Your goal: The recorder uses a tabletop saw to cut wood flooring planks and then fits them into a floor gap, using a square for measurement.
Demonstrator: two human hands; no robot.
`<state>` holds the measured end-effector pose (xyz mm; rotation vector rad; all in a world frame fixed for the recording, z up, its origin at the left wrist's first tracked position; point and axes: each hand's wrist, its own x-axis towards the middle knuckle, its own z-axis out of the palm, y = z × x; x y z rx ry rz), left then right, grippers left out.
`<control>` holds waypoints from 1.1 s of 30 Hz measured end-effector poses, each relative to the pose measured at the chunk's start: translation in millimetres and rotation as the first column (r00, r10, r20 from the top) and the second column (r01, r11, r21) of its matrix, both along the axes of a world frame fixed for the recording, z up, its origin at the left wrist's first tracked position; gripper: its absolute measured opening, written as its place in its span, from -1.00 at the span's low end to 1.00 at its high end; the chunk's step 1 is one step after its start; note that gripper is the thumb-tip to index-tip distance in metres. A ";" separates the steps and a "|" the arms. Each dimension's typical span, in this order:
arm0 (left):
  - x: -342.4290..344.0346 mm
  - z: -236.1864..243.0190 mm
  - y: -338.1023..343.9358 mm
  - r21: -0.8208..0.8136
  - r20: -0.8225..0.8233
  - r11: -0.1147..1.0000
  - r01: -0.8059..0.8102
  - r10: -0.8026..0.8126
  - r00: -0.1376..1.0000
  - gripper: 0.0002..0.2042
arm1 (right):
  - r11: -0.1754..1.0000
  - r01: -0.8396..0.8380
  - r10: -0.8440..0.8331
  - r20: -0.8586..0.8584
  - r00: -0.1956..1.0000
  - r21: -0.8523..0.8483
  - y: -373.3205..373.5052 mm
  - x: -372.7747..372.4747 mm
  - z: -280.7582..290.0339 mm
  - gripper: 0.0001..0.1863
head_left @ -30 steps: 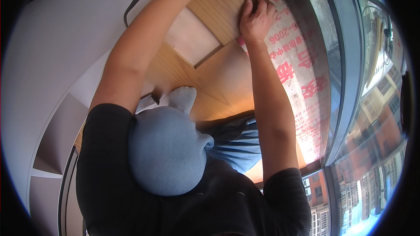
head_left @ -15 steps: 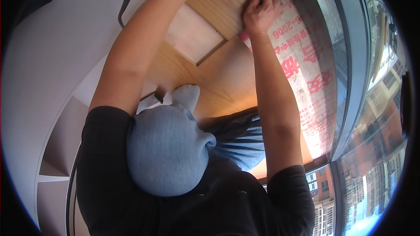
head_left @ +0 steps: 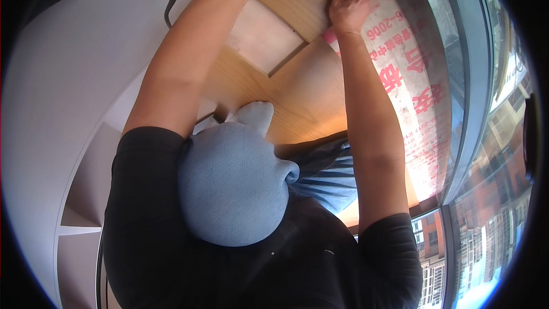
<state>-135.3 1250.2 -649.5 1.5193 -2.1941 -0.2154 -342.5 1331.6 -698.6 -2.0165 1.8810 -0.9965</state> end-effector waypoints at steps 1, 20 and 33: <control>-2.0 1.8 -0.9 -0.004 -0.048 1.000 -0.003 0.002 0.999 -0.73 | 1.000 0.014 -0.015 0.047 0.999 0.007 -1.4 -1.8 -0.8 -0.87; -8.5 8.8 125.2 0.130 -0.165 0.991 0.031 -0.009 0.986 -0.67 | 0.995 0.087 -0.087 0.010 0.996 -0.039 2.8 1.7 4.0 -0.90; 51.5 50.3 158.6 0.872 -0.472 0.479 0.100 0.878 -0.084 -0.37 | 0.993 0.067 -0.056 -0.121 0.991 0.092 -0.2 8.4 30.5 -0.79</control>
